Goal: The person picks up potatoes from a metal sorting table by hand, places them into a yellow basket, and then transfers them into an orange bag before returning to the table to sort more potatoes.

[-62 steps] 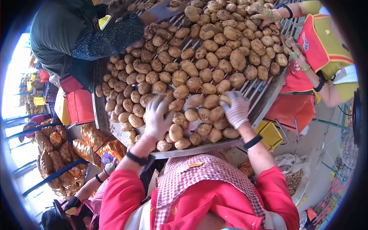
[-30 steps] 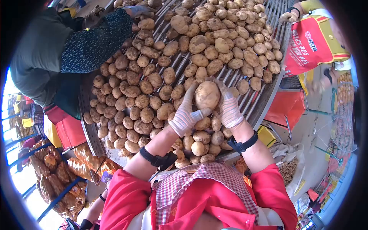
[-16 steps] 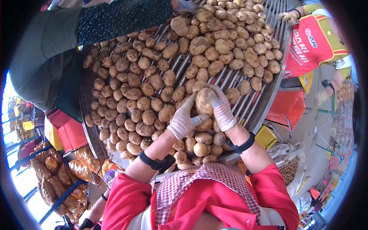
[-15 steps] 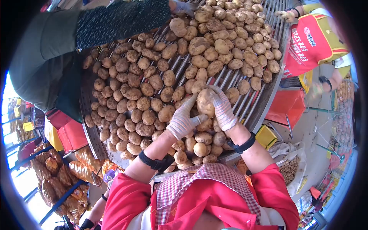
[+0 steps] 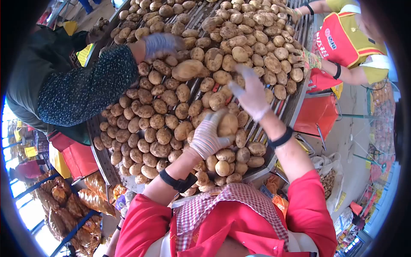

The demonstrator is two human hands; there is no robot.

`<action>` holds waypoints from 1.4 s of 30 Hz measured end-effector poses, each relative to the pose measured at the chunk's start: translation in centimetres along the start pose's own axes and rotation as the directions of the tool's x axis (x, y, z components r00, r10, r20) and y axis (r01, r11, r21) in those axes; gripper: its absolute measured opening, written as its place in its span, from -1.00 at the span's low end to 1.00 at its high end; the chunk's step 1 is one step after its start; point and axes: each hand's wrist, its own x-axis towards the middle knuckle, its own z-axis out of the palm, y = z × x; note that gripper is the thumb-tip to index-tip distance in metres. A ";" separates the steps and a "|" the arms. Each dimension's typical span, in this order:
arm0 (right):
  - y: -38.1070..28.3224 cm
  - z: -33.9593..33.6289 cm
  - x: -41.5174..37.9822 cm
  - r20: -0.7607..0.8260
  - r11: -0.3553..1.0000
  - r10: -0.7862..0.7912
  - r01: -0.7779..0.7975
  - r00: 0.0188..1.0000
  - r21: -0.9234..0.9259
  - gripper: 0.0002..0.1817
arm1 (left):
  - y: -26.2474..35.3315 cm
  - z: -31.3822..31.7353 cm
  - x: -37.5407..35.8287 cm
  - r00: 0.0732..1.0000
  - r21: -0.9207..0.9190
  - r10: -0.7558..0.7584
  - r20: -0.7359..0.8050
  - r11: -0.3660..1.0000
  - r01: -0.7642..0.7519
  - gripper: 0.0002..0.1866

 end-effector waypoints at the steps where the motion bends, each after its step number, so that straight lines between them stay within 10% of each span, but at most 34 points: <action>1: 0.3 0.3 2.2 0.015 0.998 -0.015 0.016 1.000 -0.055 -0.39 | 0.1 0.2 -0.3 1.000 0.000 0.001 -0.007 1.000 -0.001 -0.10; 3: 0.2 1.4 6.1 0.092 0.982 -0.001 0.018 0.996 -0.186 -0.37 | 0.5 0.7 -1.2 0.987 0.177 0.137 0.079 0.973 -0.149 -0.09; 7: 0.9 4.3 11.3 0.349 0.844 0.063 0.137 0.935 -0.519 -0.31 | 0.5 0.6 -2.9 0.992 -0.278 -0.054 0.114 0.957 0.084 -0.06; 11: -1.7 5.4 11.3 0.425 0.679 0.185 0.197 0.886 -0.707 -0.14 | -2.0 -0.7 -5.1 0.925 -0.914 -0.325 0.195 0.282 0.292 -0.21; 17: -3.3 5.4 9.7 0.558 0.681 0.136 0.331 0.819 -0.653 -0.05 | -2.3 -4.6 -5.1 0.917 -0.964 -0.351 0.189 -0.245 0.105 -0.35; 21: -4.4 3.6 4.0 0.528 0.908 -0.057 0.264 0.847 -0.326 -0.01 | -4.4 -5.1 -5.8 0.921 -0.938 -0.260 0.290 -0.267 0.220 -0.36; 24: -5.8 1.8 -1.9 0.426 0.997 -0.060 0.078 0.903 -0.025 -0.02 | -2.2 -4.2 -5.8 0.925 -0.907 -0.310 0.219 0.284 0.310 -0.24; 27: -4.5 2.5 -8.0 0.271 0.976 -0.132 0.078 0.953 0.202 -0.38 | -1.9 -1.4 -5.7 0.963 -0.924 -0.163 0.217 0.284 0.256 -0.26; 35: -3.3 -0.2 -15.5 0.208 0.974 0.021 -0.067 0.978 0.217 -0.67 | 2.4 2.1 -8.5 0.946 -0.743 -0.234 0.225 0.587 0.322 -0.32; 37: -1.4 -0.3 -15.5 0.163 0.909 0.236 -0.277 0.958 0.312 -0.68 | 3.8 2.6 -9.0 0.951 -0.742 -0.192 0.242 0.595 0.309 -0.33; 41: -1.7 -2.9 -17.2 0.107 0.897 0.129 -0.162 0.986 0.412 -0.41 | 6.3 3.9 -10.6 0.942 -0.802 -0.248 0.227 0.501 0.326 -0.31; 42: -2.5 -4.0 -17.8 0.083 0.922 0.013 -0.044 0.996 0.384 -0.30 | 5.6 4.3 -11.0 0.881 -0.867 -0.283 0.379 0.223 0.445 -0.29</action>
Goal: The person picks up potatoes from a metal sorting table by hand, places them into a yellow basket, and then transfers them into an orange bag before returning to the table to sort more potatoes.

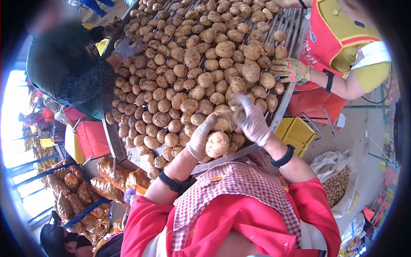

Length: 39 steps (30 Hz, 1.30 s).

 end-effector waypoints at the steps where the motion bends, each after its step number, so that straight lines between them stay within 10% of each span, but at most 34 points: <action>1: -0.5 -0.3 -0.5 -0.013 0.961 -0.252 0.249 0.968 -0.120 -0.14 | -0.8 -0.6 0.3 0.986 -0.257 -0.158 0.056 0.952 0.167 -0.27; 5: -0.8 -1.5 -3.0 0.097 0.940 -0.236 0.253 0.967 -0.228 -0.24 | -2.0 4.1 -0.4 0.966 -0.473 -0.247 -0.081 0.862 0.181 -0.29; 9: 0.1 -1.7 -4.0 0.060 0.955 -0.276 0.280 0.959 -0.096 -0.49 | -4.9 4.3 -1.1 0.980 -0.254 -0.137 -0.146 0.962 0.097 -0.18; 12: -0.2 -2.3 -4.4 0.222 0.999 -0.009 -0.003 0.975 0.052 -0.37 | -5.6 3.3 -1.3 0.974 -0.285 -0.211 -0.081 0.941 0.180 -0.18; 17: -0.4 -2.0 -5.8 0.130 0.942 -0.265 0.286 0.955 -0.178 -0.37 | -7.0 4.0 -1.5 0.967 -0.585 -0.224 -0.118 0.803 0.114 -0.20; 20: 0.0 -1.1 -6.0 0.080 0.979 -0.203 0.204 0.976 -0.001 -0.47 | -8.0 4.2 -2.1 0.985 -0.420 -0.157 -0.073 0.901 0.112 -0.18; 23: 3.7 0.2 -3.5 0.067 0.902 0.128 -0.144 0.989 0.406 -0.64 | -7.4 5.4 -3.0 0.991 -0.143 0.049 -0.125 0.987 -0.067 -0.11; 25: 2.0 -1.7 -2.2 0.244 0.801 0.472 -0.528 0.847 0.283 -0.63 | -6.2 6.8 -3.8 0.977 0.045 0.186 -0.107 0.982 -0.182 -0.04; 26: 4.5 -1.3 -2.2 0.077 0.984 0.175 -0.177 0.982 0.031 -0.58 | -5.7 7.0 -4.1 0.955 0.139 0.282 -0.093 0.953 -0.268 -0.05; 29: 1.5 -2.6 -2.3 -0.090 0.946 -0.237 0.209 0.967 -0.248 -0.49 | -5.3 6.0 -4.7 0.896 0.323 0.432 -0.101 0.866 -0.381 -0.09; 33: -2.7 -3.7 -3.7 0.322 0.926 -0.376 0.343 0.869 0.156 -0.42 | -5.0 6.1 -5.4 0.860 0.537 0.506 -0.064 0.744 -0.398 -0.14; 36: -2.8 -3.2 -4.4 0.353 0.977 -0.180 0.123 0.918 0.176 -0.59 | -4.9 5.7 -6.0 0.919 0.403 0.391 -0.051 0.850 -0.339 -0.21; 39: -1.9 -2.8 -4.3 0.294 0.994 -0.084 0.058 0.952 0.097 -0.69 | -5.7 4.1 -5.5 0.950 0.796 0.311 0.020 0.570 -0.203 -0.12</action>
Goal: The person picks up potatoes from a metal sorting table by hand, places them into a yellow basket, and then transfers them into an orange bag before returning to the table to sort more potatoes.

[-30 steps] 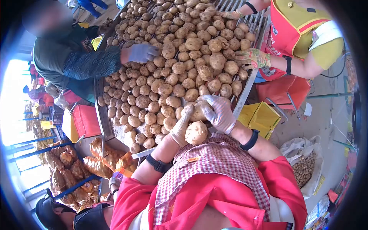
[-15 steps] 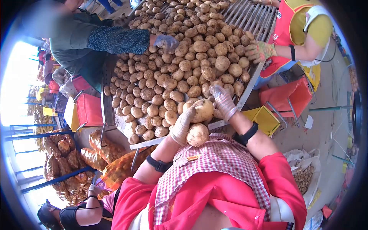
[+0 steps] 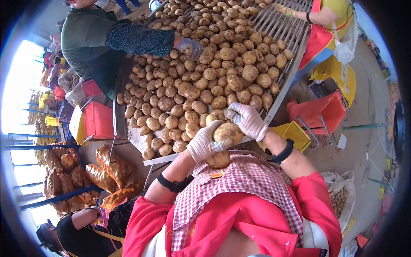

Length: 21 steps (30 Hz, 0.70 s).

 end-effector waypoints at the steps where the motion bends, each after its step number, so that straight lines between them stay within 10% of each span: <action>1: 0.6 0.0 0.2 -0.063 0.998 -0.012 0.008 0.998 -0.058 -0.73 | -0.7 0.8 0.3 0.997 -0.206 0.032 -0.073 0.977 -0.047 -0.12; 2: 1.2 0.2 0.6 -0.124 0.994 -0.028 0.014 0.992 -0.113 -0.76 | -1.2 0.5 0.5 0.997 -0.208 0.033 -0.074 0.977 -0.048 -0.12; 4: 2.1 0.0 0.3 -0.181 0.933 -0.231 0.165 0.956 -0.321 -0.61 | -1.0 -0.1 1.0 0.914 -0.831 -0.358 0.192 0.436 0.345 -0.14; 6: 1.8 0.5 -0.9 -0.137 0.872 0.061 0.014 0.989 0.490 -0.41 | -0.9 -0.9 0.9 0.876 -0.868 -0.187 0.444 0.152 0.472 -0.14; 9: 1.5 0.7 -1.0 0.052 0.892 0.115 -0.126 0.992 0.434 -0.29 | -0.7 -0.3 1.7 0.841 -0.833 -0.107 0.530 0.117 0.540 -0.16; 11: 3.7 1.0 -0.4 0.127 0.799 0.269 -0.295 0.955 0.524 -0.27 | -1.1 0.8 2.6 0.892 -0.889 -0.361 0.270 0.262 0.376 -0.16; 14: 3.1 1.0 -0.2 0.059 0.921 0.306 -0.311 0.950 0.235 -0.25 | -1.6 1.9 2.4 0.954 -0.732 -0.294 0.052 0.639 0.237 -0.16; 16: 2.3 1.1 -0.2 0.026 0.933 0.317 -0.316 0.948 0.172 -0.20 | -2.7 1.1 2.4 0.951 -0.755 -0.287 0.117 0.596 0.273 -0.17; 18: -0.1 0.3 -1.7 0.093 0.861 0.213 -0.231 0.973 0.454 -0.11 | -2.8 0.3 2.4 0.921 -0.895 -0.229 0.316 0.251 0.370 -0.15; 19: 0.2 0.1 -2.4 0.029 0.936 0.180 -0.180 0.983 0.302 0.02 | -0.6 0.5 1.9 0.902 -0.912 -0.184 0.391 0.055 0.406 -0.21; 21: -0.6 0.7 -3.2 0.024 0.975 0.093 -0.096 0.995 0.201 0.07 | -0.2 0.0 2.0 0.913 -0.905 -0.083 0.400 0.118 0.408 -0.23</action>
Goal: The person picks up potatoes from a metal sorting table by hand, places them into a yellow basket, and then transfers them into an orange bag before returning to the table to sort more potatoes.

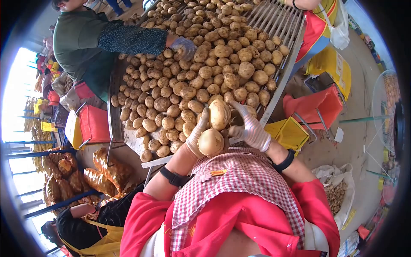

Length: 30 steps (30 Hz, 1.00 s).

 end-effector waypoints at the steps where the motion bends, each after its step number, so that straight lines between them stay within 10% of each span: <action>1: -0.2 0.4 -0.2 0.017 0.991 -0.084 0.085 0.996 -0.105 0.13 | -0.4 1.2 0.0 0.994 -0.069 0.025 -0.102 0.997 -0.032 -0.24; 2: 0.7 0.7 0.4 -0.045 0.930 -0.273 0.252 0.961 -0.267 0.16 | -0.4 0.3 0.3 0.995 -0.068 0.021 -0.102 0.997 -0.028 -0.24; 10: 1.2 1.2 1.3 -0.074 0.916 -0.294 0.259 0.953 -0.306 -0.07 | -1.0 -3.5 1.0 0.992 0.064 -0.041 -0.121 0.997 0.049 -0.14; 15: 3.4 1.5 2.5 -0.132 0.889 0.110 -0.038 0.985 0.456 -0.46 | -1.6 -2.1 0.8 0.979 0.021 -0.144 -0.144 0.989 0.149 -0.13; 19: 3.5 2.2 3.2 -0.229 0.796 0.276 -0.088 0.933 0.599 -0.64 | -1.5 -1.8 1.1 0.965 0.094 -0.075 -0.250 0.990 0.102 -0.11; 25: 3.2 0.6 1.7 -0.079 0.842 0.395 -0.327 0.915 0.429 -0.03 | -1.2 -5.2 2.0 0.976 -0.018 -0.119 -0.181 0.993 0.118 -0.11; 27: 5.4 2.3 1.1 -0.103 0.954 0.192 -0.161 0.976 0.252 -0.17 | -1.7 -4.9 3.3 0.956 0.017 -0.137 -0.258 0.989 0.146 -0.11; 30: 6.0 1.1 -0.4 -0.180 0.923 0.285 -0.219 0.941 0.316 -0.25 | -2.3 -4.2 3.9 0.932 0.094 -0.154 -0.329 0.976 0.194 -0.18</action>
